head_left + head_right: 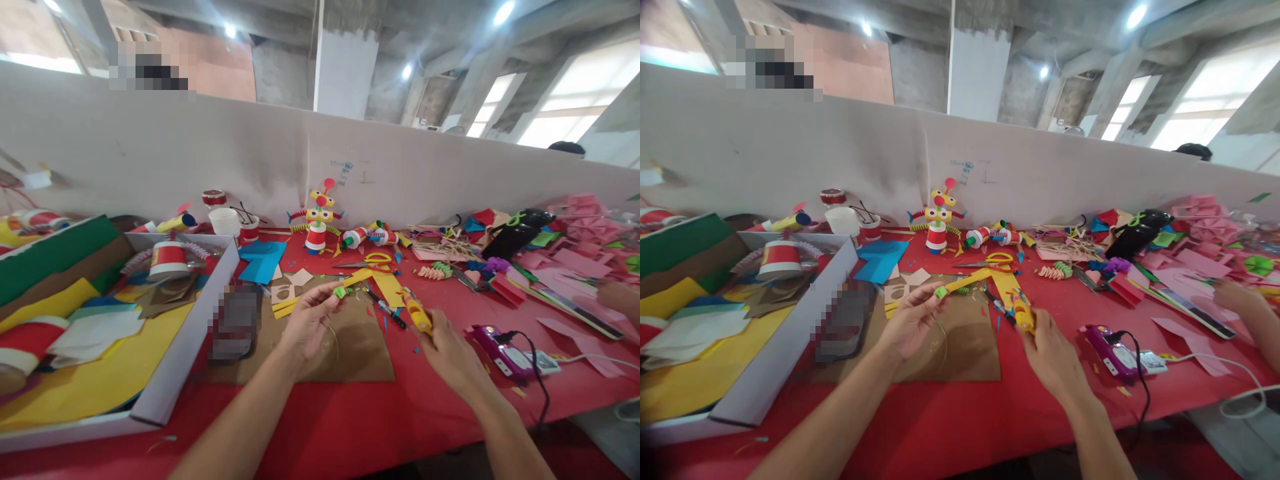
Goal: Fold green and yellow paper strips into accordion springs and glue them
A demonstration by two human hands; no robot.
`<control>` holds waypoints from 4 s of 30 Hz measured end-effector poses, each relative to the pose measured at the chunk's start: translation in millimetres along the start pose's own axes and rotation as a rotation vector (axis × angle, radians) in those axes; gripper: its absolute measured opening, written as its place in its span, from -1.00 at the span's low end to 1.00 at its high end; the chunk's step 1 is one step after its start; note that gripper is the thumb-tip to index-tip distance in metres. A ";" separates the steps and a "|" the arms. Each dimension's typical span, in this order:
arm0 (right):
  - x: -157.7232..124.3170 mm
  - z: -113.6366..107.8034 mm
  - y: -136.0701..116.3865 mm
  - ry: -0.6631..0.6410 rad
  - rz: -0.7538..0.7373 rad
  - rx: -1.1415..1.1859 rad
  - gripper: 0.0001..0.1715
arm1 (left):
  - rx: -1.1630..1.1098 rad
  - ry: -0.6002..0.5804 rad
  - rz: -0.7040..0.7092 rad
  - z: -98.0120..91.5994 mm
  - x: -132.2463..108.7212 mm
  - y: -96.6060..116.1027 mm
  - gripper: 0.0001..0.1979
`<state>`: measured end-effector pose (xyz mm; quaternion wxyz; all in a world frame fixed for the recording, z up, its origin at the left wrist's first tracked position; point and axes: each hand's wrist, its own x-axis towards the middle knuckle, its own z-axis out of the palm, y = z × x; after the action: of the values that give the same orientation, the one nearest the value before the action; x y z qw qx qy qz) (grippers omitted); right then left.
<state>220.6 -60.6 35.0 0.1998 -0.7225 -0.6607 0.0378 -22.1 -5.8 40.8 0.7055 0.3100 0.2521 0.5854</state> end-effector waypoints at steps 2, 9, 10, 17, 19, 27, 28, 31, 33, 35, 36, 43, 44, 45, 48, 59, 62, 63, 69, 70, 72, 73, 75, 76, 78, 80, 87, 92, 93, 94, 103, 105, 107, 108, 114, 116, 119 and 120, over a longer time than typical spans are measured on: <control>11.0 12.5 23.5 -0.064 0.080 -0.243 -0.71 | -0.060 -0.021 -0.068 -0.1 0.0 0.6 -0.74; 24.7 11.4 16.2 -0.031 0.033 -0.315 -0.59 | -0.094 -0.095 -0.082 -1.7 -0.8 2.6 -0.76; 26.8 6.9 -0.2 0.056 -0.045 -0.169 -0.59 | -0.074 -0.093 -0.072 -2.2 -0.8 3.1 -0.79; 55.8 11.9 -103.6 -0.297 -0.281 1.098 -0.69 | 0.073 -0.072 0.002 -4.7 3.1 8.0 -0.88; 60.4 21.6 -109.8 -0.354 -0.259 1.214 -0.70 | 0.106 -0.052 0.032 -5.7 4.3 8.1 -0.88; 52.5 40.6 -99.7 -0.302 -0.189 1.309 -0.75 | 0.215 0.009 0.011 -5.5 4.4 2.7 -0.89; 52.1 40.9 -98.9 -0.297 -0.188 1.291 -0.76 | 0.230 0.011 0.005 -5.4 4.3 2.0 -0.88; 52.2 41.7 -97.7 -0.274 -0.201 1.210 -0.79 | 0.274 0.012 0.007 -5.8 4.3 1.0 -0.87; 52.2 42.7 -97.8 -0.245 -0.217 1.167 -0.82 | 0.302 0.012 0.011 -6.3 4.5 1.3 -0.85; 51.4 44.1 -98.6 -0.192 -0.233 1.130 -0.85 | 0.309 0.025 0.007 -6.6 4.6 2.0 -0.82; 50.8 44.8 -99.2 -0.159 -0.241 1.108 -0.87 | 0.304 0.030 0.001 -6.5 4.6 2.3 -0.81; 46.2 49.1 -103.7 -0.001 -0.280 0.991 -0.91 | 0.301 0.091 0.014 -5.9 5.1 -1.3 -0.86; 45.6 49.5 -104.2 0.011 -0.286 0.980 -0.91 | 0.319 0.108 0.023 -5.9 5.3 -2.1 -0.86; 45.1 49.8 -104.7 0.020 -0.291 0.967 -0.91 | 0.343 0.125 0.034 -5.8 5.4 -2.6 -0.86; 43.8 50.6 -106.3 0.016 -0.291 0.939 -0.91 | 0.433 0.189 0.080 -3.9 5.0 -2.8 -0.86; 42.0 52.9 -109.5 -0.158 -0.170 1.115 -0.87 | 0.652 0.240 0.158 -0.8 4.7 0.6 -0.90; 43.2 53.2 -110.0 -0.218 -0.116 1.180 -0.84 | 0.627 0.227 0.149 -1.3 5.1 2.0 -0.90; 43.5 53.6 -110.1 -0.231 -0.101 1.196 -0.83 | 0.629 0.227 0.148 -1.2 5.2 2.7 -0.90; 44.0 55.9 -108.9 -0.246 -0.120 1.198 -0.85 | 0.734 0.238 0.174 0.6 4.9 5.2 -0.91; 44.2 56.1 -108.6 -0.253 -0.119 1.198 -0.84 | 0.736 0.235 0.166 0.7 4.8 5.2 -0.90; 44.7 56.0 -108.6 -0.274 -0.106 1.217 -0.81 | 0.703 0.229 0.149 0.2 4.7 4.7 -0.90; 44.9 55.8 -108.9 -0.284 -0.101 1.227 -0.80 | 0.669 0.229 0.144 -0.7 4.8 4.2 -0.89; 44.7 55.3 -110.1 -0.302 -0.110 1.235 -0.80 | 0.577 0.236 0.132 -3.5 5.3 2.7 -0.88; 44.3 54.9 -110.9 -0.303 -0.126 1.234 -0.80 | 0.521 0.236 0.120 -5.3 5.8 1.9 -0.87; 42.7 54.2 -112.7 -0.278 -0.168 1.231 -0.79 | 0.383 0.219 0.055 -8.9 6.8 0.8 -0.87; 40.9 53.2 -114.2 -0.222 -0.215 1.226 -0.74 | 0.214 0.168 -0.057 -11.4 7.8 0.6 -0.89; 41.7 48.0 -112.3 -0.094 -0.364 1.054 -0.74 | -0.070 0.058 -0.294 -8.1 7.5 3.4 -0.92; 42.0 47.4 -110.4 -0.013 -0.349 1.025 -0.77 | -0.142 0.113 -0.272 -8.4 7.1 1.9 -0.90; 41.6 47.3 -110.2 0.023 -0.351 1.004 -0.81 | -0.144 0.114 -0.261 -9.0 7.0 1.5 -0.89; 41.3 47.0 -110.0 0.061 -0.359 0.974 -0.85 | -0.138 0.110 -0.250 -9.7 7.0 1.2 -0.88; 42.9 48.0 -105.7 0.223 -0.426 0.820 -0.87 | 0.163 0.111 -0.048 -8.8 4.7 2.3 -0.84; 42.4 48.7 -106.1 0.211 -0.424 0.824 -0.88 | 0.222 0.133 0.004 -8.7 4.9 1.6 -0.88; 41.7 49.0 -106.9 0.161 -0.409 0.862 -0.90 | 0.250 0.143 0.040 -9.4 5.6 0.4 -0.90; 41.3 48.9 -107.4 0.122 -0.398 0.896 -0.90 | 0.247 0.143 0.048 -10.0 6.0 -0.2 -0.90; 41.2 47.9 -108.1 0.062 -0.368 0.981 -0.91 | 0.094 0.136 -0.021 -9.9 7.2 -3.3 -0.88; 41.5 48.8 -107.5 0.154 -0.398 0.909 -0.91 | 0.055 0.133 -0.077 -8.1 7.1 -3.4 -0.85; 42.0 51.6 -106.5 0.233 -0.436 0.826 -0.88 | -0.007 0.137 -0.140 -5.6 6.7 -3.1 -0.79; 42.1 52.4 -106.3 0.239 -0.446 0.811 -0.86 | -0.023 0.144 -0.149 -5.3 6.6 -3.0 -0.79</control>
<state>109.3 -2.3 31.7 0.5435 -0.4263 -0.7039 0.1653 -22.7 1.1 35.0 0.7307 0.2392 0.3178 0.5549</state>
